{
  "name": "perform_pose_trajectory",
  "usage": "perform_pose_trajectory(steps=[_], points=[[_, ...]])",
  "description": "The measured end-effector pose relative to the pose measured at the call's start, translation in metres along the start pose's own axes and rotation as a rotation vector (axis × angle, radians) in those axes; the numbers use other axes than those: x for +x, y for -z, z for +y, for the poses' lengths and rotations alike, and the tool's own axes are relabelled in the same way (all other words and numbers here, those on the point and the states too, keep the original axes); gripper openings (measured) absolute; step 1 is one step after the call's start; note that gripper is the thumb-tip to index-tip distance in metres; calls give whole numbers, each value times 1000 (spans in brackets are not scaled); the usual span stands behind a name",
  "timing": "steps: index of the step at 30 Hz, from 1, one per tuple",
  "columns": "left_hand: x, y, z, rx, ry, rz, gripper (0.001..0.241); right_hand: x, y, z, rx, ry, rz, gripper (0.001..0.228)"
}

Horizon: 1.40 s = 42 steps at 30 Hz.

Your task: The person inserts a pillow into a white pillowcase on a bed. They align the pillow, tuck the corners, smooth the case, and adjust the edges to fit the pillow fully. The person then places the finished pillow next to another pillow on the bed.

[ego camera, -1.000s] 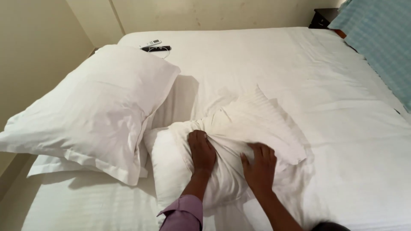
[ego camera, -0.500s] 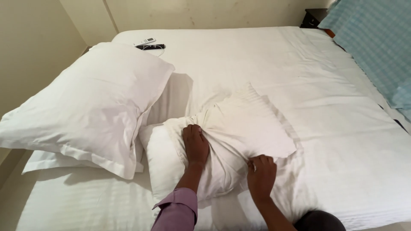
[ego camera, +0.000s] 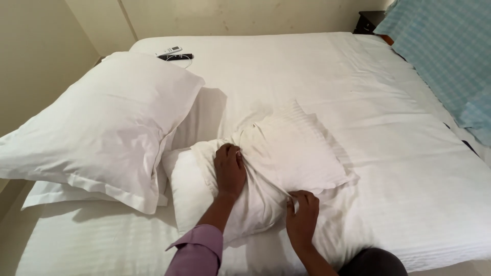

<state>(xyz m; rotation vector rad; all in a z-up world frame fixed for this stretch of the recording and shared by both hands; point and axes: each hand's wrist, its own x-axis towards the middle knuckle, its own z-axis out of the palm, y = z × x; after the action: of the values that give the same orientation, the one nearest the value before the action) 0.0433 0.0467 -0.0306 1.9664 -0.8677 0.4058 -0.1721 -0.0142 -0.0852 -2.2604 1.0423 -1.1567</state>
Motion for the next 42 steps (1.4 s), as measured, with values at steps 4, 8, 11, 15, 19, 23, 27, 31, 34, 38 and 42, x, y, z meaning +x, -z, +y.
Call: perform_pose_trajectory(steps=[4, 8, 11, 15, 19, 23, 27, 31, 34, 38, 42], points=[[11, -2, -30, 197, -119, -51, 26, -21, -15, 13, 143, -260, 28, 43], [32, 15, -67, 451, 44, -279, 42, -31, -29, 21, 445, -567, -103, 66], [44, 40, -82, 567, 287, -522, 57, -33, -39, 20, 597, -662, -195, 82], [46, 63, -89, 521, 509, -634, 73, -35, -45, 10, 802, -794, -342, 111], [49, 78, -76, 492, 606, -681, 78, -37, -43, -13, 729, -740, -418, 125], [49, 74, -86, 504, 606, -700, 76, -33, -51, -23, 678, -684, -485, 136], [50, 62, -110, 499, 556, -664, 70, -16, -52, -41, 618, -625, -437, 138], [55, 51, -123, 391, 577, -596, 57, -10, -93, -14, 599, -259, -330, 125], [65, 53, -111, 234, 628, -495, 47, 41, -66, -52, 691, -322, -323, 120], [63, 38, -112, 29, 600, -385, 44, 111, -56, -48, 576, -337, -348, 103], [37, 18, -94, -47, 469, -385, 45, 150, -26, 4, 413, -363, -376, 86]])
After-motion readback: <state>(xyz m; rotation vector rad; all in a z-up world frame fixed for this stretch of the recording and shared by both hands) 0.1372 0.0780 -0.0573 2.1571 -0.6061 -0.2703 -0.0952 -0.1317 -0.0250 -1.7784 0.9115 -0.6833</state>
